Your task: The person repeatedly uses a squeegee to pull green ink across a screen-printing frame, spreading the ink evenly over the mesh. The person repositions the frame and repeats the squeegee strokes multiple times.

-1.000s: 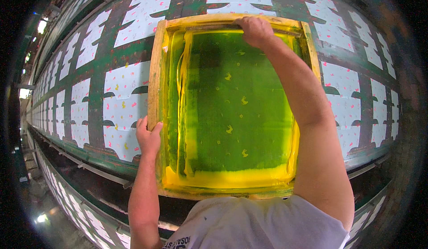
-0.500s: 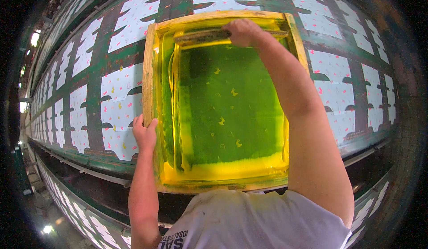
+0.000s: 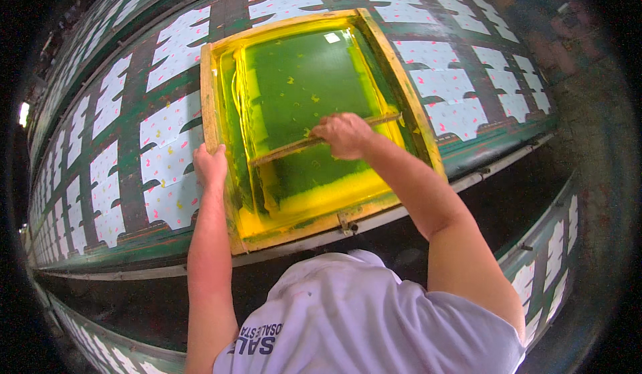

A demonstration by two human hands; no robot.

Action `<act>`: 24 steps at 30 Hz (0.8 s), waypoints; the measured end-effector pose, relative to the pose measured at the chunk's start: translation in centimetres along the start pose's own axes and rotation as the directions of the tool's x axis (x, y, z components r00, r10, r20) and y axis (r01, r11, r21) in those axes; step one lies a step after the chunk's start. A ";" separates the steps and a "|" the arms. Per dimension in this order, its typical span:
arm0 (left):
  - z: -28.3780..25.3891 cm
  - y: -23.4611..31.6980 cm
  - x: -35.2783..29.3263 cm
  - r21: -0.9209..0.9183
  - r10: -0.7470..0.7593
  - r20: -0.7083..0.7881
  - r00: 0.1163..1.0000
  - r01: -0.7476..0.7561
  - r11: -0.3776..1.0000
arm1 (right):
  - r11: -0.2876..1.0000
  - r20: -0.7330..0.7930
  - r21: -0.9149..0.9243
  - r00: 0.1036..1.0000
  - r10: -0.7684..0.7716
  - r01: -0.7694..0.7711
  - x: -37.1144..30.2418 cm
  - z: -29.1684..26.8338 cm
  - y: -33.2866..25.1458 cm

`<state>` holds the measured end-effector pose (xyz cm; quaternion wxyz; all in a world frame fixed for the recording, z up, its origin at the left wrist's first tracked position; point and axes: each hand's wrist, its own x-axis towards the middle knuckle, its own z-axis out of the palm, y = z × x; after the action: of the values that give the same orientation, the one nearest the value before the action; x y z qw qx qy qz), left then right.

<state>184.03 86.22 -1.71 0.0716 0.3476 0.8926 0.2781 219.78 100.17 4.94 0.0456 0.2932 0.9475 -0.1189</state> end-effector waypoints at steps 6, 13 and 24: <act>0.1 -0.4 0.2 -0.049 0.051 0.013 0.999 -0.050 0.998 | 0.999 -0.051 0.043 0.999 -0.005 0.007 -9.2 3.4 -6.7; 0.4 -0.4 -0.6 0.035 0.070 -0.084 0.994 -0.067 0.997 | 0.992 -0.025 0.058 0.994 -0.111 0.112 -13.1 4.7 -8.7; -0.1 3.3 -1.6 0.326 -0.078 -0.087 0.993 0.102 0.940 | 0.840 -0.229 0.430 0.940 -0.252 0.330 -18.1 4.2 -1.4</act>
<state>187.16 87.12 0.08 -0.0073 0.3030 0.9435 0.1340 233.97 88.13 3.98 -0.1219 0.1566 0.9257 -0.3221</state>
